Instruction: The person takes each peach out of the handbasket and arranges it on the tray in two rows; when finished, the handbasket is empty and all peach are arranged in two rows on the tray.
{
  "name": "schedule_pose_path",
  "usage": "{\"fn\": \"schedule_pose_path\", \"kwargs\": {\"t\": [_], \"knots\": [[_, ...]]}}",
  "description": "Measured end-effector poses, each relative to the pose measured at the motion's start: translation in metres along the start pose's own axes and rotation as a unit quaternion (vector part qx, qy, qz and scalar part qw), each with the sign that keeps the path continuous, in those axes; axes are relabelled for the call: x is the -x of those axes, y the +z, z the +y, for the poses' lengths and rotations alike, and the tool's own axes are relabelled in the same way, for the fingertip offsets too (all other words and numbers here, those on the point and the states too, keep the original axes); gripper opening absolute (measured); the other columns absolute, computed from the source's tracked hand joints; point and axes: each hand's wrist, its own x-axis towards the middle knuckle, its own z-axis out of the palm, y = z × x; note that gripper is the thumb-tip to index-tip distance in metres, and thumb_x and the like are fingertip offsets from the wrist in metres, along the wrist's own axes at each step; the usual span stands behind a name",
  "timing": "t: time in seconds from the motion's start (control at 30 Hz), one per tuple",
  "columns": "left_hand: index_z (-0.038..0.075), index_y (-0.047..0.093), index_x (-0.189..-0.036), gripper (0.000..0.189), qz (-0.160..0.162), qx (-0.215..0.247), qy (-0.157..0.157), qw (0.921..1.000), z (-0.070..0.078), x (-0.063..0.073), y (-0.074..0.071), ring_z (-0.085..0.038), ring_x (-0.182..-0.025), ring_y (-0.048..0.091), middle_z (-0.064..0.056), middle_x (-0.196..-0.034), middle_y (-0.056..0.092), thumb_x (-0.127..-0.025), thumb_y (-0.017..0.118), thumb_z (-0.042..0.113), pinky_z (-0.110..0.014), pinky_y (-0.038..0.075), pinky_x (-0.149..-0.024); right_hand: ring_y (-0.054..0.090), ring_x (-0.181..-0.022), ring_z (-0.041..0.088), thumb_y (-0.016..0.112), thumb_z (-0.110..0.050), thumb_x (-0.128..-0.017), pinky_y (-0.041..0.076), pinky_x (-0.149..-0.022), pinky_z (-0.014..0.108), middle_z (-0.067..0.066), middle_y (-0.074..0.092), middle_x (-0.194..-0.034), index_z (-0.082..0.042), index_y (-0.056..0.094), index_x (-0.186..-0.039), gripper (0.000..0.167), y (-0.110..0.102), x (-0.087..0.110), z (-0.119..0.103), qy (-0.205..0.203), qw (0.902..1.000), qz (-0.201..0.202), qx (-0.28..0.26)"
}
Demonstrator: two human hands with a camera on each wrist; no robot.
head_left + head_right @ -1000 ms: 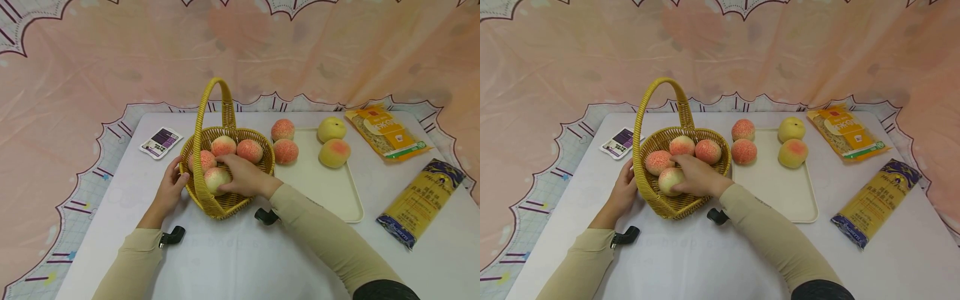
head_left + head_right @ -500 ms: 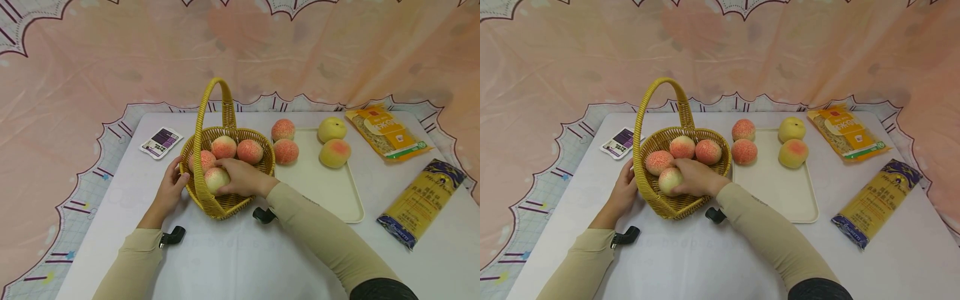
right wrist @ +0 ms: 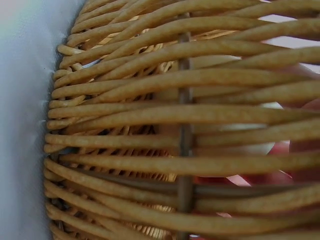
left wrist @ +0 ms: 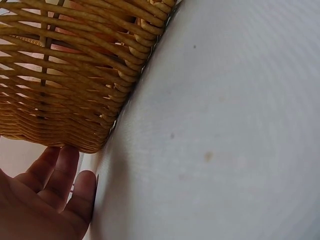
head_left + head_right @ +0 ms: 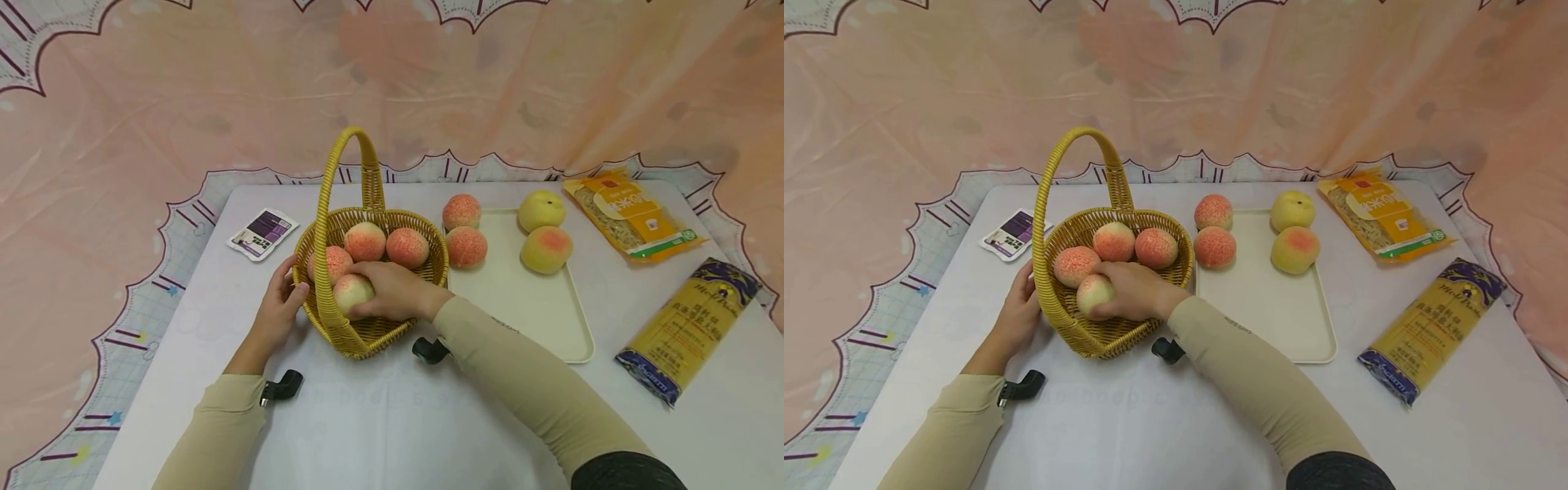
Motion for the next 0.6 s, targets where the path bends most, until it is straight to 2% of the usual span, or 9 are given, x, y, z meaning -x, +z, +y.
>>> {"fn": "schedule_pose_path", "kwargs": {"t": [0.13,0.3,0.6], "knots": [[0.013,0.013,-0.161,0.066,0.000,-0.002,-0.001,1.0000,0.0005,0.0000,0.0000,-0.044,-0.140,0.032,-0.030,-0.156,0.026,-0.106,0.046,0.027,-0.059,0.023,-0.113,0.055,-0.113,0.011,0.076,-0.036,-0.086,0.044,-0.097,0.028,-0.001,0.057,-0.134,-0.010,0.052,-0.143,0.067,-0.0010,-0.0003,0.0019,-0.007,1.0000,-0.004,-0.005],[0.013,0.012,-0.161,0.066,-0.003,-0.003,0.001,1.0000,0.0012,-0.0002,-0.0003,-0.044,-0.141,0.031,-0.030,-0.156,0.026,-0.106,0.047,0.026,-0.059,0.023,-0.113,0.055,-0.109,0.008,0.077,-0.034,-0.085,0.044,-0.095,0.026,-0.004,0.057,-0.126,-0.011,0.056,-0.136,0.060,-0.0022,-0.0007,0.0038,-0.024,0.9996,-0.016,-0.005],[0.012,0.012,-0.161,0.066,-0.005,-0.003,0.005,1.0000,-0.0012,-0.0009,0.0003,-0.045,-0.140,0.032,-0.031,-0.156,0.026,-0.106,0.046,0.026,-0.060,0.024,-0.112,0.056,-0.111,0.010,0.078,-0.027,-0.085,0.043,-0.097,0.027,-0.002,0.060,-0.124,-0.011,0.053,-0.136,0.059,-0.0085,0.0064,0.0017,-0.011,0.9990,-0.042,0.011]]}}
